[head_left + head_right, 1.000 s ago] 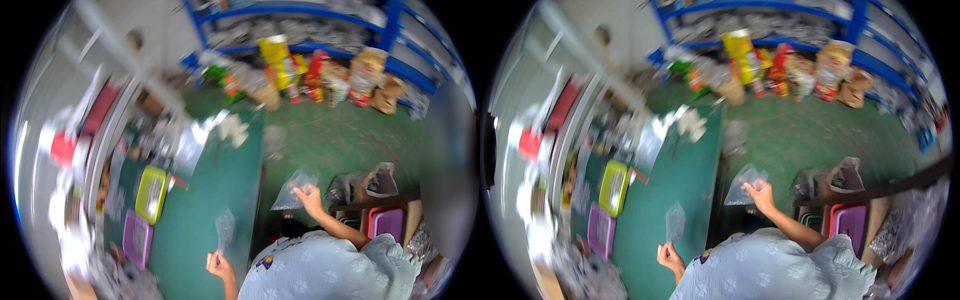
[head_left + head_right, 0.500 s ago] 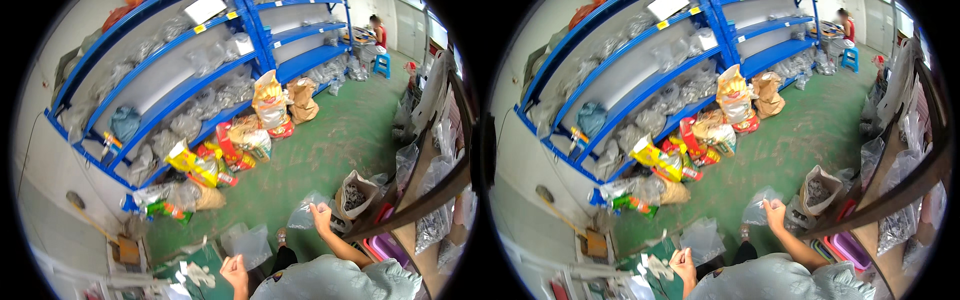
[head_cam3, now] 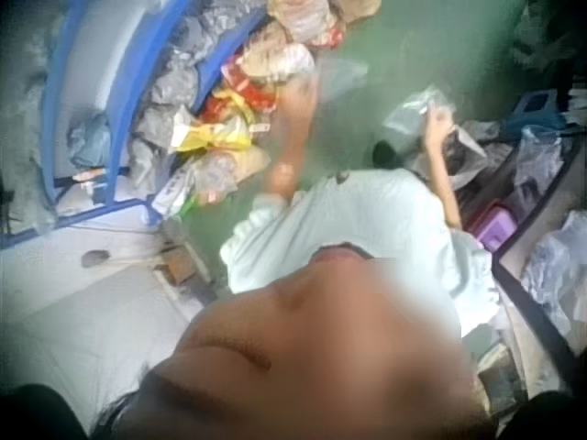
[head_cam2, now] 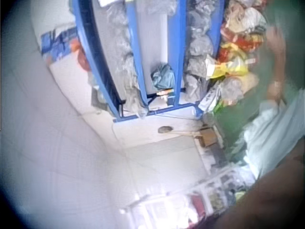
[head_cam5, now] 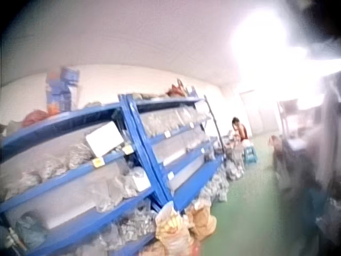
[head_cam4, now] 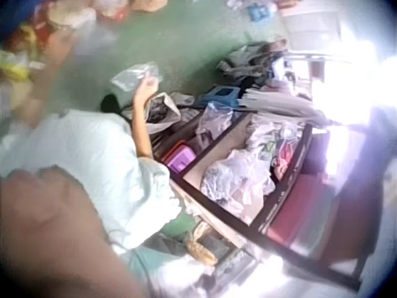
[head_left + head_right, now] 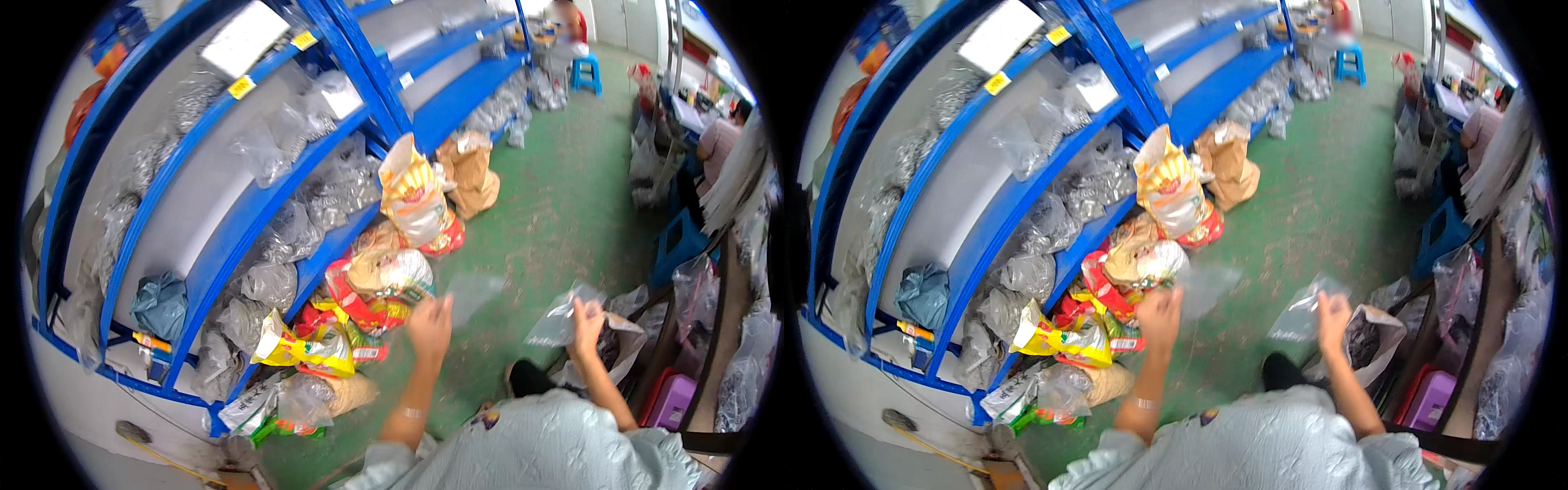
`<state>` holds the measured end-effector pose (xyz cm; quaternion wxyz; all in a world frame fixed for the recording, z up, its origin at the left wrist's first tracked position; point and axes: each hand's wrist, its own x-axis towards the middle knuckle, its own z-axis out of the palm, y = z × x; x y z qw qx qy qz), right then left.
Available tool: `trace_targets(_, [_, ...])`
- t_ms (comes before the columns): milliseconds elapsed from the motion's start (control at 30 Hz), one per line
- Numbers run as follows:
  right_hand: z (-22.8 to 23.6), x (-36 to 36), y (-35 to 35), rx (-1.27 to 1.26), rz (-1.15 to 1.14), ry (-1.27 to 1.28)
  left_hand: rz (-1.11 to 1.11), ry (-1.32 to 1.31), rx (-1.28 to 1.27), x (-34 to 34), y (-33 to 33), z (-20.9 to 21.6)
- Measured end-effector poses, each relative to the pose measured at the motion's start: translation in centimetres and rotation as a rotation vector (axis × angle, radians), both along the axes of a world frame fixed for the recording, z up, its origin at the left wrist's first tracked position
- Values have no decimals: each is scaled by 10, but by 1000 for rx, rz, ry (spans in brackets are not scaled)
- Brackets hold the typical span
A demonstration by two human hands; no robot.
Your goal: The person handles small metallic components on a green worktable, placing them into clear plastic bags and resealing them. They wipe the table surface with a cloth, move bags between the table and a nearby shelf, and continue sorting and bagging components.
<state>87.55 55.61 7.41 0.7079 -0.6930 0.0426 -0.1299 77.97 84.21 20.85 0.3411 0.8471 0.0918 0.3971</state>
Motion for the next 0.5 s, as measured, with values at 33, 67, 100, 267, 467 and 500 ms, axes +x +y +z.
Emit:
trace_targets(33, [4,20,-2,-80,-21,-22,-32,13,-160,43,5,5])
trace_targets(67, [8,40,0,-14,-61,-25,-49,-22,-48,88,11,12])
trace_targets(100, [28,59,8,59,-73,11,-82,-49,-29,131,16,21])
trace_targets(267, [-15,199,-15,-61,-275,-15,-249,-19,-342,346,15,41])
trace_targets(467, [16,362,-4,113,-392,5,-344,-94,-63,565,19,68])
trace_targets(500, [22,388,0,104,-339,32,-318,-9,-109,609,31,59])
